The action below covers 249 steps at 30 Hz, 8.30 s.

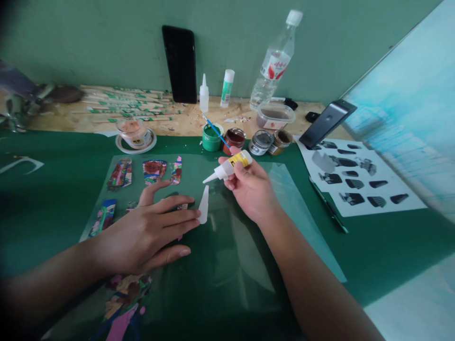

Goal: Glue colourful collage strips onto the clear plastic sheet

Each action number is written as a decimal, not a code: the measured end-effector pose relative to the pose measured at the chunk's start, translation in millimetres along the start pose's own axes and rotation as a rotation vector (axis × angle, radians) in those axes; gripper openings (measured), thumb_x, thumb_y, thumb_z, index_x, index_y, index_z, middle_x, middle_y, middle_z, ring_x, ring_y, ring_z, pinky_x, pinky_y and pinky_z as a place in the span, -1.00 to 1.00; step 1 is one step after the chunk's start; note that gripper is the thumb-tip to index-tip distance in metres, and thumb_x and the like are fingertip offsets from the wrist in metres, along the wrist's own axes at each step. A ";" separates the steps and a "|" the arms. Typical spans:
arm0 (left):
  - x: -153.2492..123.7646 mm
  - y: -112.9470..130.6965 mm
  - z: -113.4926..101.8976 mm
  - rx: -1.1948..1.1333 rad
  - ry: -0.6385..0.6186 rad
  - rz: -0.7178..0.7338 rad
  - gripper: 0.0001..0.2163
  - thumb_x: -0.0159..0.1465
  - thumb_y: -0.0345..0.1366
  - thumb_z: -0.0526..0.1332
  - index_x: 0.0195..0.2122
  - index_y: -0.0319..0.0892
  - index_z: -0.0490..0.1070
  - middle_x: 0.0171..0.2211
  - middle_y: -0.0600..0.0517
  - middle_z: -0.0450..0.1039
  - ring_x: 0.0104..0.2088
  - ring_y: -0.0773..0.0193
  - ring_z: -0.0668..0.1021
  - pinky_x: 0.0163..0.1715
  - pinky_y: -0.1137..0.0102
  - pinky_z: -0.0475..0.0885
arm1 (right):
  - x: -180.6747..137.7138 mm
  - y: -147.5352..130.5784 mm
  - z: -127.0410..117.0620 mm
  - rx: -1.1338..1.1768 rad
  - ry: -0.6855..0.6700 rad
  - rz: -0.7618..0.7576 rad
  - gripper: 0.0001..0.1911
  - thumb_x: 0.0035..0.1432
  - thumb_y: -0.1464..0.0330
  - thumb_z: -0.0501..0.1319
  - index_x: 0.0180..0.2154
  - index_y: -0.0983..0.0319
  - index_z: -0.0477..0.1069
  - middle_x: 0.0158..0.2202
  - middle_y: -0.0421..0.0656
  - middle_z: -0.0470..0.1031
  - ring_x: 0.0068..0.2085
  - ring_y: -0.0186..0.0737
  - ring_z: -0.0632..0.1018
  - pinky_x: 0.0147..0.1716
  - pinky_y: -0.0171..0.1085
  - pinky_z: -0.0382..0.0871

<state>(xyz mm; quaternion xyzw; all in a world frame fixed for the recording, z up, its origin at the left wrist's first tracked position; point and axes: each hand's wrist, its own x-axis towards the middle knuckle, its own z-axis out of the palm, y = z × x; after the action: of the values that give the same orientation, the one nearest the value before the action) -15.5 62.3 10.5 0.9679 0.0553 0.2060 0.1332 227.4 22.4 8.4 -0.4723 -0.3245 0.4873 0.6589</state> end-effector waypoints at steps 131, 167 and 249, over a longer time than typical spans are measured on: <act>-0.6 -0.2 1.2 0.010 0.008 0.004 -0.70 0.40 -0.11 0.18 0.00 -0.18 0.52 -0.05 0.03 0.63 0.10 0.06 0.52 0.39 -0.02 -0.20 | 1.2 30.5 -9.6 -0.315 0.152 -0.160 -0.74 0.10 0.15 0.39 -0.24 0.14 0.52 -0.28 -0.17 0.55 -0.30 -0.19 0.54 -0.25 -0.14 0.44; 0.1 1.3 -0.1 0.017 0.008 0.005 -0.71 0.40 -0.12 0.18 0.01 -0.15 0.53 -0.04 0.00 0.63 0.08 0.07 0.52 0.39 -0.05 -0.17 | -7.4 24.0 -7.2 -0.370 0.053 -0.111 -0.68 0.05 0.08 0.42 -0.24 0.12 0.53 -0.30 -0.16 0.58 -0.26 -0.13 0.58 -0.24 -0.12 0.47; -0.8 1.7 -2.4 0.204 0.006 0.080 -0.69 0.45 -0.15 0.08 -0.12 -0.25 0.53 -0.38 -0.02 0.57 -0.23 0.08 0.58 -0.12 0.07 0.20 | -22.8 9.9 -1.1 -0.400 -0.252 -0.064 -0.75 0.09 0.18 0.44 -0.25 0.18 0.56 -0.30 -0.17 0.60 -0.34 -0.27 0.54 -0.38 -0.29 0.40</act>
<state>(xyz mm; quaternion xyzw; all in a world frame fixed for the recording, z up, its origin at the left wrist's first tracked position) -17.2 61.1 12.7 0.9772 0.0378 0.2072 0.0253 217.9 1.2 -0.5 -0.5185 -0.5091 0.4470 0.5216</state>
